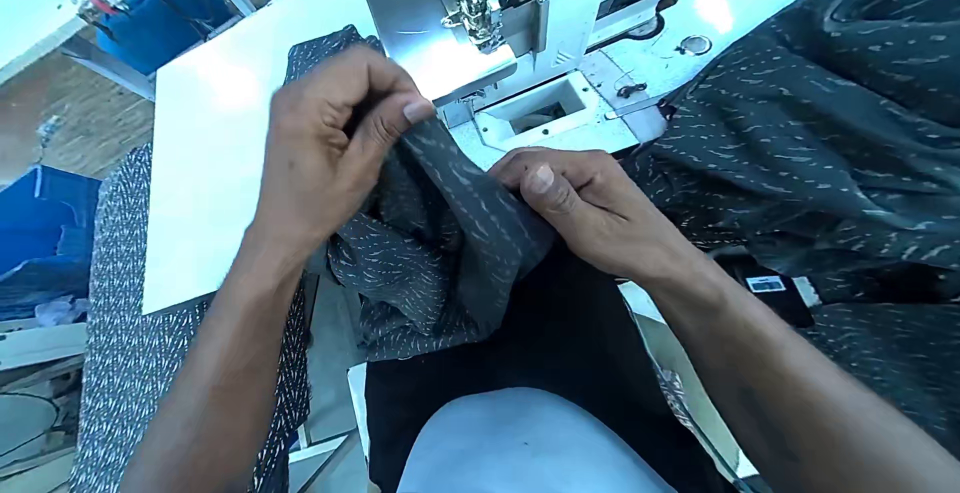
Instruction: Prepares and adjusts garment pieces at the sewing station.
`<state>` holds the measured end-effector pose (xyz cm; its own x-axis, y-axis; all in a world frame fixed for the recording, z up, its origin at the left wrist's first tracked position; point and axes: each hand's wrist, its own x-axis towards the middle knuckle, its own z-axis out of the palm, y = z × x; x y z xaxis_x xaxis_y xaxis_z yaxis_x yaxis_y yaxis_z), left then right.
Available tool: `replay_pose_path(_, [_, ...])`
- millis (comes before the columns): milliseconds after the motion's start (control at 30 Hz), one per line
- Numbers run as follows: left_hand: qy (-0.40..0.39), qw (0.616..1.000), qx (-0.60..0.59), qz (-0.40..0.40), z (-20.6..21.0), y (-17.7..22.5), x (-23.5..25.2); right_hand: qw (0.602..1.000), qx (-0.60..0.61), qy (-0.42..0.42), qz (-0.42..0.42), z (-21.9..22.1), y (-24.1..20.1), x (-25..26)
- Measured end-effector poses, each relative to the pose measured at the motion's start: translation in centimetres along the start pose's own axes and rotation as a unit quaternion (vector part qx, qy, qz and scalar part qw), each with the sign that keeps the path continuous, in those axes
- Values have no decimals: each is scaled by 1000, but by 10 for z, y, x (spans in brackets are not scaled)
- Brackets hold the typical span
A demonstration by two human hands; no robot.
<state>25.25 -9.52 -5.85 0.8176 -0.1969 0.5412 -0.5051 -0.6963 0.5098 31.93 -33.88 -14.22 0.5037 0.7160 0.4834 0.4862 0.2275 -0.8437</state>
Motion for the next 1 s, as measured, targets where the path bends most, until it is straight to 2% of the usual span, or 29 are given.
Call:
replay_pose_path(133, [48, 998, 39, 6, -21, -1, 2, 997, 11, 62, 33, 10, -3, 11])
replay_pose_path(433, [81, 995, -46, -32, -35, 0, -28, 979, 41, 162, 116, 23, -17, 24])
replay_pose_path(500, [68, 997, -1, -35, -48, 11, -24, 979, 59, 169, 101, 29, -24, 24])
replay_pose_path(600, [33, 985, 163, 36, -60, -1, 15, 976, 95, 178, 79, 32, -31, 28])
replay_pose_path(667, [-16, 977, 196, 83, -40, -26, 47, 969, 89, 200, 114, 31, -16, 27])
replay_pose_path(733, [-59, 984, 138, 94, 0, -50, 69, 954, 71, 219, 193, 24, 6, 15])
replay_pose_path(800, [-68, 995, 57, 52, 39, -69, 72, 934, 85, 216, 273, 15, 21, -5])
replay_pose_path(867, [-44, 999, 18, 3, 61, -80, 64, 927, 93, 206, 299, 8, 28, -17])
replay_pose_path(933, [-40, 996, 75, -7, 65, -80, 63, 937, 63, 195, 283, 3, 33, -15])
replay_pose_path(1000, [-45, 982, 184, -5, 65, -68, 60, 947, 23, 183, 262, 0, 40, -10])
